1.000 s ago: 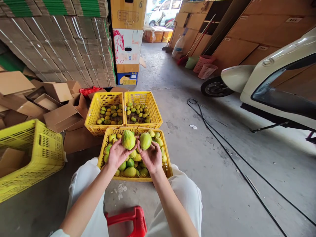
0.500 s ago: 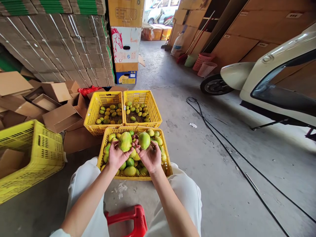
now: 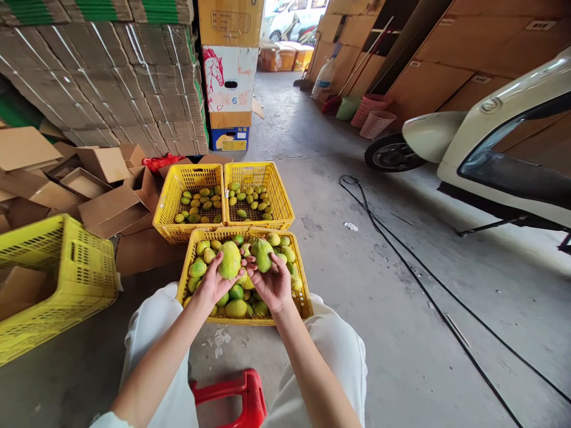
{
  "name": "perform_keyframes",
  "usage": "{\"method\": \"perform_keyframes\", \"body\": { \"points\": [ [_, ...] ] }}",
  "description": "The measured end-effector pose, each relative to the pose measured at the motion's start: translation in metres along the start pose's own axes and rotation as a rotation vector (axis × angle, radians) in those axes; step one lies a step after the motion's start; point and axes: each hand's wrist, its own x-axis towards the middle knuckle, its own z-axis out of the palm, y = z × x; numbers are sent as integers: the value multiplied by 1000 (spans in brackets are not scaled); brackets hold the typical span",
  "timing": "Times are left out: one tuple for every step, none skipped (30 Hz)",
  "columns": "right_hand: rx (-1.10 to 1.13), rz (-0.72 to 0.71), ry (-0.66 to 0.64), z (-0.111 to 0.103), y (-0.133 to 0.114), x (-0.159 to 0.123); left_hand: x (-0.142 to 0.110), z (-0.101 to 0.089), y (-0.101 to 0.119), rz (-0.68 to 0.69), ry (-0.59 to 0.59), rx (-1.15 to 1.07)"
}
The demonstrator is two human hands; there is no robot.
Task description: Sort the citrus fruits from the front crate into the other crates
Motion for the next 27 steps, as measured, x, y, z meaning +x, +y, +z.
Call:
{"method": "perform_keyframes", "body": {
  "points": [
    [4,11,2,0,0,0,-1,2,1,-9,8,-4],
    [11,26,2,1,0,0,-2,5,2,-23,19,-12],
    [19,40,-1,1,0,0,-3,8,3,-40,34,-25],
    [28,48,-7,1,-1,1,-4,11,5,-53,50,-44],
    [36,50,-12,1,-1,1,-6,13,6,-61,70,-66],
    [42,45,-16,0,-2,2,-7,15,7,-66,89,-90],
    [46,35,-17,-1,-3,3,-9,17,9,-69,103,-112],
    [50,24,-16,-1,-3,4,-10,19,10,-71,113,-131],
    [53,16,-16,-2,-4,5,-10,20,10,-71,116,-145],
    [55,10,-18,-2,-4,5,-11,20,10,-70,116,-155],
    [57,8,-24,-2,-4,5,-11,20,10,-69,116,-160],
    [58,8,-32,-2,-4,5,-11,20,10,-66,117,-163],
    [61,6,-38,-1,-4,4,-10,19,9,-59,119,-159],
    [63,1,-42,-1,-4,3,-9,18,8,-50,121,-150],
    [60,-10,-42,0,-4,2,-8,17,7,-42,120,-134],
    [50,-23,-40,1,-3,1,-7,14,5,-34,114,-113],
    [32,-34,-40,1,-3,0,-6,12,4,-26,105,-90],
    [8,-41,-44,1,-2,-1,-5,8,3,-20,94,-69],
    [-18,-43,-54,0,-1,-1,-4,5,3,-16,86,-51],
    [-40,-45,-68,-1,0,-1,-4,2,2,-14,80,-40],
    [-55,-48,-82,-3,1,0,-3,0,2,-12,79,-34],
    [-63,-52,-94,-4,3,1,-3,-2,3,-11,84,-33],
    [-66,-56,-100,-5,4,1,-3,-3,3,-9,94,-34],
    [-63,-61,-98,-6,5,2,-4,-2,4,-7,103,-37],
    [-57,-65,-89,-7,5,3,-5,-1,5,-5,110,-42],
    [-51,-62,-76,-7,5,3,-6,0,6,-5,111,-49],
    [-47,-49,-65,-7,4,3,-6,2,6,-11,105,-59]
  ]
}}
